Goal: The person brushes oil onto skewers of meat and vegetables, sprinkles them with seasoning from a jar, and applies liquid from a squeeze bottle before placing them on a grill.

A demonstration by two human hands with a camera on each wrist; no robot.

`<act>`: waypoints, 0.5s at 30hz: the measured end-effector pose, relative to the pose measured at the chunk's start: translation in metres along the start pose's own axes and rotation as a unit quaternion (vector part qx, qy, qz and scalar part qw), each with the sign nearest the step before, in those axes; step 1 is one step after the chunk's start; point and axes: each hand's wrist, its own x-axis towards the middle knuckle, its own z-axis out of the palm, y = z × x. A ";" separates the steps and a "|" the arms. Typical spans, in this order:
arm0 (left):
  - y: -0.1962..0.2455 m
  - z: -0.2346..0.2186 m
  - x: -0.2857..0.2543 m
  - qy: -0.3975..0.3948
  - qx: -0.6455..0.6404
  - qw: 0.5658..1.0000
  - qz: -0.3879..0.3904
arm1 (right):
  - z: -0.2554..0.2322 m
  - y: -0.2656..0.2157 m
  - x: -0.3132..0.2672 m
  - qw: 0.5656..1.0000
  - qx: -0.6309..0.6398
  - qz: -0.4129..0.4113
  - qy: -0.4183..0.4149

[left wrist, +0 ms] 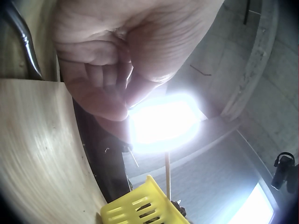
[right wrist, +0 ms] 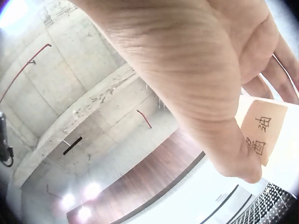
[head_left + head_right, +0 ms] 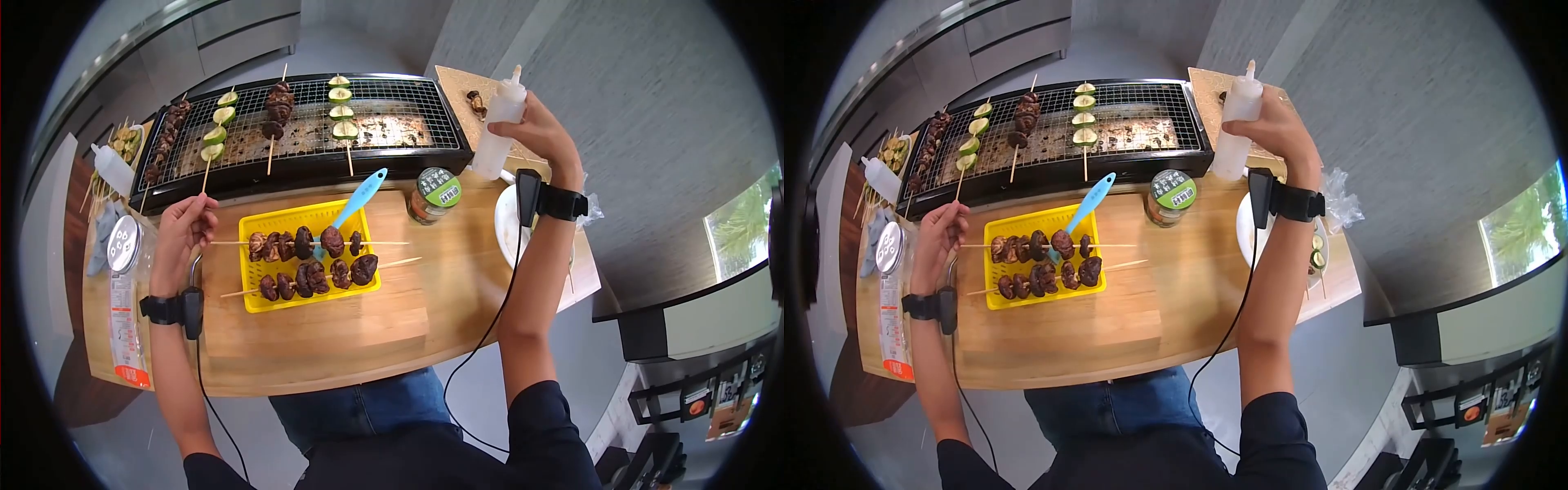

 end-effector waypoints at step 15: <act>-0.002 -0.002 0.002 -0.004 -0.003 1.000 0.001 | -0.012 0.015 0.000 0.990 -0.088 0.112 -0.001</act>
